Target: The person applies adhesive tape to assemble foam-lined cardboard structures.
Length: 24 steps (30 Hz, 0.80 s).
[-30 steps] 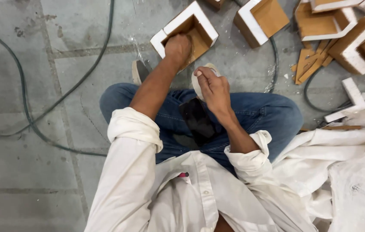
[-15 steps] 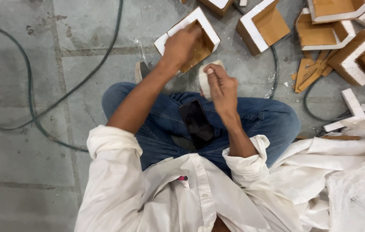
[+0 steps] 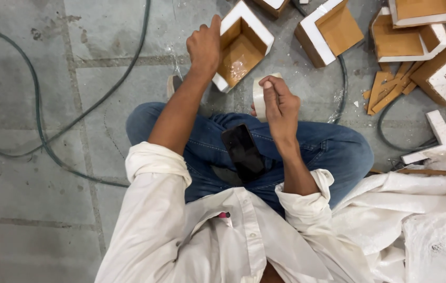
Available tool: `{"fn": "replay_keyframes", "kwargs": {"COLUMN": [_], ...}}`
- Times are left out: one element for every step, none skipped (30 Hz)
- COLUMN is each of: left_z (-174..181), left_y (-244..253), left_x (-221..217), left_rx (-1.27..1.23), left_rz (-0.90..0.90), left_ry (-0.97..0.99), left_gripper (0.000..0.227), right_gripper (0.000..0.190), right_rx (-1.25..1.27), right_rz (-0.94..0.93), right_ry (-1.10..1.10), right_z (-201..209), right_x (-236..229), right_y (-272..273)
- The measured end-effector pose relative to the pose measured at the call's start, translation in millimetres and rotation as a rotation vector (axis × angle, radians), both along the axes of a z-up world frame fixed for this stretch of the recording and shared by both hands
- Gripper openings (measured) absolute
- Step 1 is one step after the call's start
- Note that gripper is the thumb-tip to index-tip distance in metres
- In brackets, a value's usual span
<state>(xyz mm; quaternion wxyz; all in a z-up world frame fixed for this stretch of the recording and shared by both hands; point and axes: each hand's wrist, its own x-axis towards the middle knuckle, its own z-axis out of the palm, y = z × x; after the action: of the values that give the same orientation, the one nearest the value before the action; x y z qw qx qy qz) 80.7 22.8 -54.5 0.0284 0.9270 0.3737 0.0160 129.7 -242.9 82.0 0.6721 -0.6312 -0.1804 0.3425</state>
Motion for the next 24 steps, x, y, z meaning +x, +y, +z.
{"fn": "replay_keyframes", "kwargs": {"left_z": [6.7,13.5,21.2,23.0,27.1,31.8,36.2,40.0,42.0,34.0,24.4,14.3,13.4,12.6,11.7,19.1,26.0,33.1,33.9,34.8,36.7,44.4,53.2,63.6], "left_y": [-2.6,-5.4,-7.2,-11.1,-11.6,-12.4,-12.7,-12.9,-15.3,-17.1,-21.7,-25.8,-32.5,-38.8,-45.5,-55.4,-65.4,-75.3,-83.2,-90.9,-95.8,-100.4,-101.4,-101.2], "left_x": [1.6,2.9,6.5,4.6,4.0,3.0,-2.5,-8.1,-15.1,-23.6,-36.7,-49.8,-57.2,-65.0,-70.8,-76.0,-76.1,-76.1,-76.1,-76.4,-81.0,-76.7,-78.4,-82.0], "left_rx": [-0.002,-0.061,-0.117,-0.117,-0.164,-0.212,-0.205,-0.277,-0.353,-0.351,-0.478,-0.603,-0.603,-0.657,-0.709,-0.71,-0.747,-0.784,-0.788,-0.827,-0.856,-0.85,-0.854,-0.858], "left_rz": [0.004,0.042,0.079,0.082,0.108,0.135,0.138,0.158,0.18,0.184,0.181,0.177,0.185,0.139,0.089,0.096,0.075,0.053,0.049,0.025,0.013,0.021,-0.019,-0.058], "left_ry": [0.001,0.015,0.024,0.02,0.022,0.023,0.01,-0.031,-0.069,-0.081,-0.234,-0.388,-0.388,-0.526,-0.669,-0.673,-0.668,-0.662,-0.668,-0.653,-0.638,-0.644,-0.619,-0.593], "left_gripper": [0.044,0.052,0.06,0.06,0.065,0.071,0.071,0.072,0.073,0.073,0.07,0.067,0.067,0.066,0.065,0.065,0.067,0.069,0.069,0.07,0.071,0.071,0.076,0.081], "right_gripper": [0.024,0.025,0.025,0.025,0.024,0.023,0.023,0.021,0.024,0.024,0.032,0.043,0.043,0.049,0.056,0.056,0.058,0.06,0.06,0.061,0.063,0.063,0.065,0.068], "right_rx": [-0.002,-0.027,-0.05,-0.049,-0.047,-0.044,-0.036,0.02,0.07,0.073,0.13,0.188,0.186,0.213,0.238,0.236,0.184,0.132,0.128,0.084,0.049,0.052,0.069,0.087], "right_rz": [0.004,0.017,0.03,0.034,0.025,0.016,0.02,0.026,0.034,0.04,0.083,0.126,0.133,0.167,0.201,0.208,0.239,0.269,0.268,0.291,0.325,0.335,0.339,0.341], "right_ry": [0.001,-0.013,-0.031,-0.035,-0.026,-0.016,-0.029,-0.033,-0.034,-0.044,-0.104,-0.162,-0.159,-0.209,-0.262,-0.263,-0.252,-0.241,-0.248,-0.251,-0.248,-0.251,-0.283,-0.316], "right_z": [-1.4,-2.7,-3.4,-10.0,-15.9,-21.2,-22.1,-23.4,-25.2,-25.6,-26.6,-28.2,-33.8,-39.3,-44.4,-48.3,-51.6,-54.8,-60.1,-65.4,-71.3,-75.1,-80.0,-83.5], "right_x": [-1.8,-3.9,-4.3,-6.2,-6.8,-7.7,-5.3,-2.7,-1.0,3.7,4.4,5.1,4.4,3.2,3.4,0.2,0.2,0.6,0.8,1.0,-1.0,3.3,5.1,4.8], "right_y": [1.5,2.6,4.4,3.1,4.7,6.1,5.3,4.7,2.6,2.7,0.5,-1.0,1.6,4.4,7.0,11.3,14.6,17.8,17.3,17.0,20.7,14.7,15.0,16.8]}}
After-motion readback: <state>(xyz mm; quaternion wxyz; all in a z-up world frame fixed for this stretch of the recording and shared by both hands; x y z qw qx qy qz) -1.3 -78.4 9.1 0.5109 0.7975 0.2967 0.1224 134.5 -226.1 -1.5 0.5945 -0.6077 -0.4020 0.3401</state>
